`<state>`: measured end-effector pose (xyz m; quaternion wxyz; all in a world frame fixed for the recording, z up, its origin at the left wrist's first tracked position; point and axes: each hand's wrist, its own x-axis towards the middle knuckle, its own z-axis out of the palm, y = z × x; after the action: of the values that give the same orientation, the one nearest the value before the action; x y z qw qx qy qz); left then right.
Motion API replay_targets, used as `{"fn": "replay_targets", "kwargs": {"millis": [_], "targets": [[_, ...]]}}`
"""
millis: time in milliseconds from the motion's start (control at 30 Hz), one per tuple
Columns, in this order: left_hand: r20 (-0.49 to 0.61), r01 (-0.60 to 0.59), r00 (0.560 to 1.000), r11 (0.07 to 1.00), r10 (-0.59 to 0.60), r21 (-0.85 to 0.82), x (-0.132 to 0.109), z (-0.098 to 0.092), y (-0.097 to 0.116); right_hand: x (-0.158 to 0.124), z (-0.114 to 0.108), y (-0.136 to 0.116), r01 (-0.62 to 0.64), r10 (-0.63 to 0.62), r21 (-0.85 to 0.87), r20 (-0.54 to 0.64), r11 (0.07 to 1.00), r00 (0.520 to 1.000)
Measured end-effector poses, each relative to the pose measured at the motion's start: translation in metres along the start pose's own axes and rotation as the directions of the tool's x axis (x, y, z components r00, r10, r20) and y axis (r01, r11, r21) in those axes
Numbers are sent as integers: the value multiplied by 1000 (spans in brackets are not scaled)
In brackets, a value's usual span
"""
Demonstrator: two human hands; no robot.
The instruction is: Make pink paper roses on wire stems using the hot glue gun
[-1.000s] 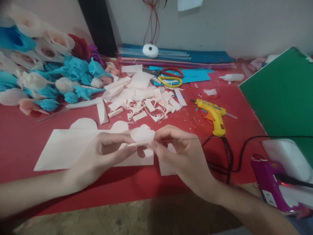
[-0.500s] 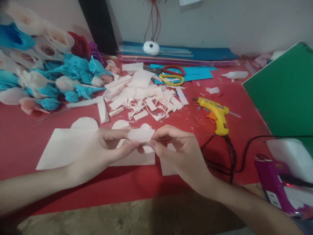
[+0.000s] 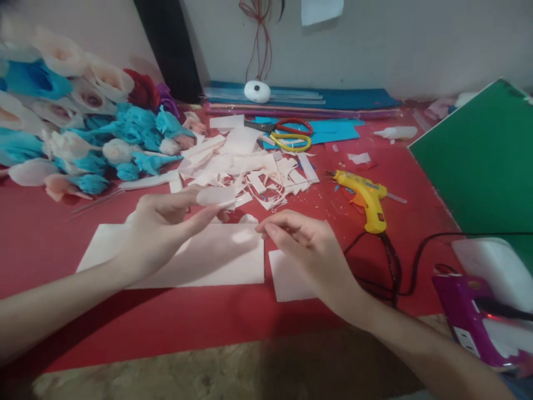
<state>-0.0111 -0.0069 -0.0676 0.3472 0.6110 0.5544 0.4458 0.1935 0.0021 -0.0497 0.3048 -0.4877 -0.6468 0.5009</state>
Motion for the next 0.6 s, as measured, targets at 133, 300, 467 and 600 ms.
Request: {"fn": "replay_targets", "kwargs": {"millis": [133, 300, 467, 600], "targets": [[-13, 34, 999, 998, -35, -56, 3, 0, -4, 4, 0, 3, -22, 22, -15, -24, 1000, 999], [-6, 101, 995, 985, -103, -137, 2, 4, -6, 13, 1, 11, 49, -62, -167, -74, 985, 995], [19, 118, 993, 980, -117, -158, -2, 6, -4, 18, 10, 15, 101, -99, -161, 21, 982, 995], [24, 118, 993, 980, -116, -160, -4, 6, -2, 20, 24, 10, 17, -19, 11, 154, 1000, 988]]}}
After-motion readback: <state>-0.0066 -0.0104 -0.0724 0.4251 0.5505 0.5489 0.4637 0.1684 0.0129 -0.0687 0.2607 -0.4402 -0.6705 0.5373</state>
